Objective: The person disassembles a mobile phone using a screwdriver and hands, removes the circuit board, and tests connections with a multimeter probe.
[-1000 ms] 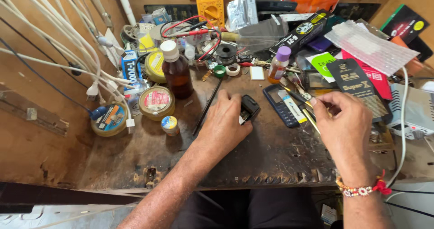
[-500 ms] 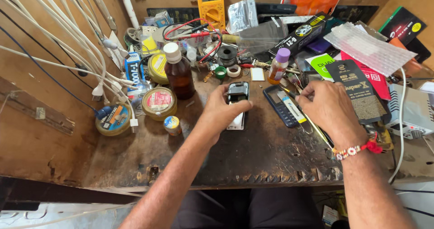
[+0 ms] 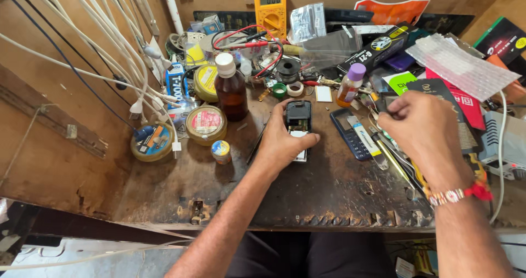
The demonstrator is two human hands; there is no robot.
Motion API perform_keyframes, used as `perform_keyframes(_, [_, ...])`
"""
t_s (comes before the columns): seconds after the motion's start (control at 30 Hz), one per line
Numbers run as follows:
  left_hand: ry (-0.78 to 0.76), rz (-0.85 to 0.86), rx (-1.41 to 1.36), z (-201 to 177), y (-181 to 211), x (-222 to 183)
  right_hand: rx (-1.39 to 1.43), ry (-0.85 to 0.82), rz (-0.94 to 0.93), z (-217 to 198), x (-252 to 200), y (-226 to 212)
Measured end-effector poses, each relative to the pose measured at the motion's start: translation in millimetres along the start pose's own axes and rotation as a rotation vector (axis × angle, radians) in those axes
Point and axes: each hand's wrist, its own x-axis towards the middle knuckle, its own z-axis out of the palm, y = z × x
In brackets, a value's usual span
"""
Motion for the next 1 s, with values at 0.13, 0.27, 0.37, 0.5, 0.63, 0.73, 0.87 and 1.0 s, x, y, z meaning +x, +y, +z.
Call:
perform_keyframes(0.13, [0.071, 0.054, 0.159, 1.3, 6.5, -7.6, 0.322, 0.134, -0.131, -11.0, -31.2, -18.0])
perform_keyframes(0.27, [0.085, 0.035, 0.182, 3.5, 14.1, -12.2, 0.556, 0.088, -0.13, -7.8, -60.6, -45.2])
perform_keyframes(0.37, [0.091, 0.088, 0.194, 2.0, 16.6, -15.3, 0.663, 0.115, -0.23, 1.3, -66.6, -60.4])
perform_keyframes(0.5, [0.112, 0.162, 0.22, 2.8, 17.5, -17.8, 0.474, 0.138, -0.19, 11.6, -66.2, -65.3])
perform_keyframes(0.63, [0.107, 0.124, 0.265, 4.0, 18.9, -17.4, 0.425, 0.134, -0.277, 30.8, -55.7, -64.0])
perform_keyframes(0.73, [0.109, 0.121, 0.289, 4.3, 19.1, -18.0, 0.524, 0.072, -0.155, 39.6, -55.1, -61.8])
perform_keyframes(0.87, [0.099, 0.063, 0.337, 4.3, 18.8, -15.9, 1.035, 0.134, -0.114, 47.0, -54.4, -65.5])
perform_keyframes(1.0, [0.076, 0.005, 0.338, 5.6, 17.9, -16.1, 1.02, 0.179, -0.197, 51.1, -52.1, -70.3])
